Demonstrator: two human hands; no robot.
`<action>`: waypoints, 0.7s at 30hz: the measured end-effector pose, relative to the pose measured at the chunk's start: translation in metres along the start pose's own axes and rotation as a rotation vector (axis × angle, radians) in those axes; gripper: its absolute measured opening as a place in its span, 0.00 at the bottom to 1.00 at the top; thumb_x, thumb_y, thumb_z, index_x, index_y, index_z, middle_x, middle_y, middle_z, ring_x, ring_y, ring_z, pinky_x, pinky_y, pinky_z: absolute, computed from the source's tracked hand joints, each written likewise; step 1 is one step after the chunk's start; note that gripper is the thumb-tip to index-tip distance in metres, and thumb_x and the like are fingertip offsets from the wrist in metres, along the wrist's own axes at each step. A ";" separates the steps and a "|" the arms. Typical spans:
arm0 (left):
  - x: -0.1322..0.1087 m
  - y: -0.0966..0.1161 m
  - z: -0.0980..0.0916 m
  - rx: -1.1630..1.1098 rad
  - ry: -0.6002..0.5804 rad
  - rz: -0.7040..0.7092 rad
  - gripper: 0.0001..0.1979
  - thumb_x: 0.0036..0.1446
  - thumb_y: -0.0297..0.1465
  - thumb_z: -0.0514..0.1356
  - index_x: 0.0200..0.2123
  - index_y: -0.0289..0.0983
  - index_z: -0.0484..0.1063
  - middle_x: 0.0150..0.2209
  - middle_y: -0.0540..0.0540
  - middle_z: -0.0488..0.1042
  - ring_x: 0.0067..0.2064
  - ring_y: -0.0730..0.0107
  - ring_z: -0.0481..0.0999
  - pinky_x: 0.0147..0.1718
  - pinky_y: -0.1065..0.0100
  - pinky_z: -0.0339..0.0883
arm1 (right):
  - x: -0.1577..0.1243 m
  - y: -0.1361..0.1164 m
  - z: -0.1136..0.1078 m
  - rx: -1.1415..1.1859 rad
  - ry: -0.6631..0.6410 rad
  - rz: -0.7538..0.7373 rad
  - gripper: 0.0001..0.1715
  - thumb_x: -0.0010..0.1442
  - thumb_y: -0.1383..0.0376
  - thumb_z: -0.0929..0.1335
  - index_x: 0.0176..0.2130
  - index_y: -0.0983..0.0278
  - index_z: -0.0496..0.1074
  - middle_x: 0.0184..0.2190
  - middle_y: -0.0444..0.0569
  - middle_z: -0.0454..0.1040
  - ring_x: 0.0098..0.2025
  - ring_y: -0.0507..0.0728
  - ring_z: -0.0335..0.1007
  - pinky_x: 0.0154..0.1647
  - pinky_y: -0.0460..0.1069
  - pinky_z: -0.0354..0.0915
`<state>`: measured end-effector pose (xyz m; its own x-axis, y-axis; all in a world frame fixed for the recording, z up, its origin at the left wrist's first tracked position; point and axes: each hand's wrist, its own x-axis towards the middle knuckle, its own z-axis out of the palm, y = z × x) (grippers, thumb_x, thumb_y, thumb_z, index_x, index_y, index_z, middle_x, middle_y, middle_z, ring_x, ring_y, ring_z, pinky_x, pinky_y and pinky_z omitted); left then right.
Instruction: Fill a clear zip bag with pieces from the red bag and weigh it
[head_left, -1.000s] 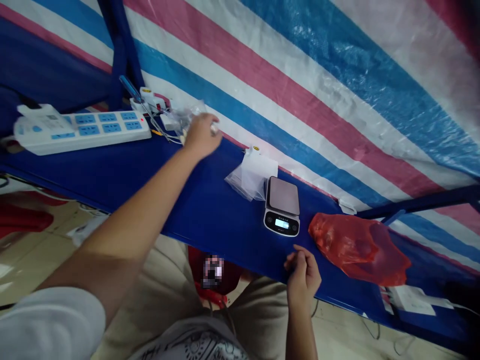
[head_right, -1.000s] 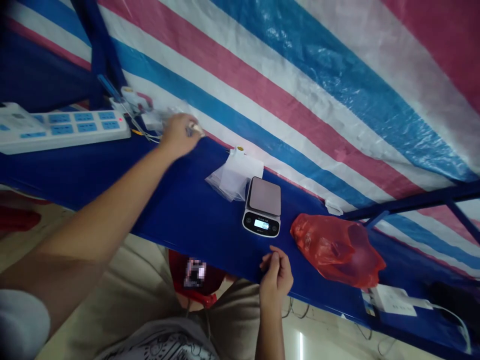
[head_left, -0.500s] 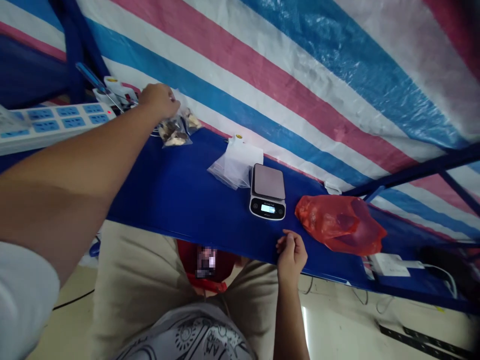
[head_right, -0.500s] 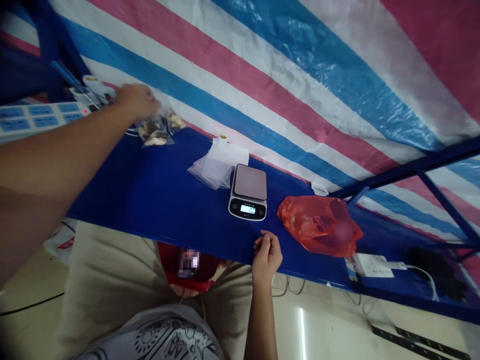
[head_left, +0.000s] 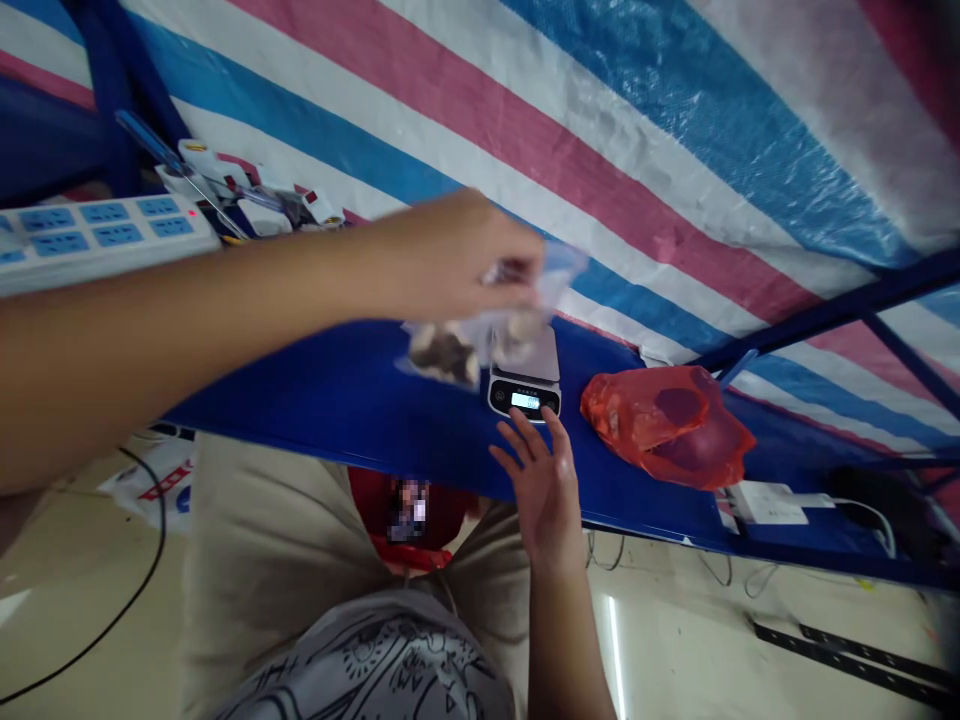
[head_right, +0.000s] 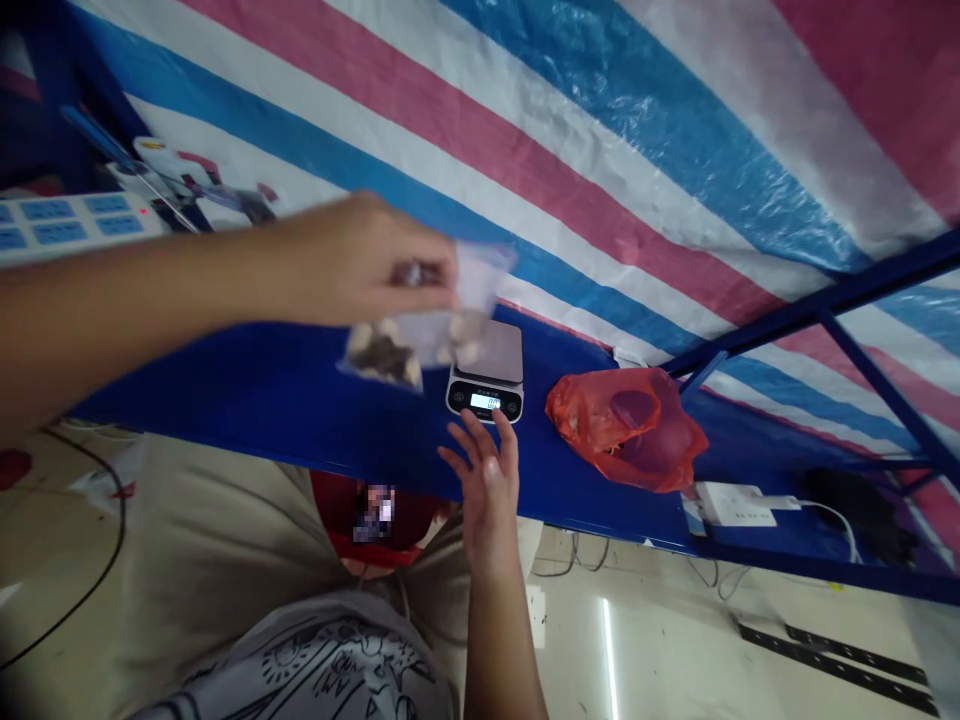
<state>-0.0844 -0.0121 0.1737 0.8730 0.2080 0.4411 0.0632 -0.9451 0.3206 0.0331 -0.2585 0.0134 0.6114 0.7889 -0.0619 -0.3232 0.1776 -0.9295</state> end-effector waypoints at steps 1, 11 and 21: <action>0.003 0.018 0.011 -0.094 -0.058 0.044 0.11 0.66 0.37 0.61 0.36 0.36 0.78 0.31 0.50 0.77 0.32 0.70 0.74 0.39 0.66 0.60 | -0.004 -0.003 0.005 0.083 -0.024 0.020 0.38 0.57 0.40 0.73 0.60 0.52 0.71 0.58 0.55 0.77 0.58 0.66 0.76 0.56 0.66 0.72; 0.044 0.115 0.105 -0.493 -0.335 0.261 0.07 0.62 0.28 0.59 0.30 0.40 0.65 0.30 0.48 0.75 0.31 0.69 0.71 0.31 0.62 0.58 | -0.039 -0.013 -0.041 0.241 0.394 -0.018 0.23 0.64 0.46 0.69 0.54 0.48 0.80 0.49 0.49 0.83 0.55 0.63 0.78 0.51 0.63 0.75; 0.051 0.121 0.115 -0.643 -0.310 0.199 0.12 0.63 0.30 0.59 0.50 0.40 0.69 0.36 0.49 0.79 0.32 0.70 0.74 0.34 0.65 0.63 | -0.022 -0.036 -0.099 0.272 0.391 -0.120 0.18 0.68 0.50 0.67 0.48 0.53 0.82 0.42 0.48 0.84 0.45 0.57 0.81 0.51 0.56 0.75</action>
<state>0.0236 -0.1448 0.1391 0.9410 -0.1221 0.3157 -0.3229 -0.6033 0.7292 0.1029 -0.3400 0.0122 0.8644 0.4828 -0.1403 -0.3790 0.4424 -0.8128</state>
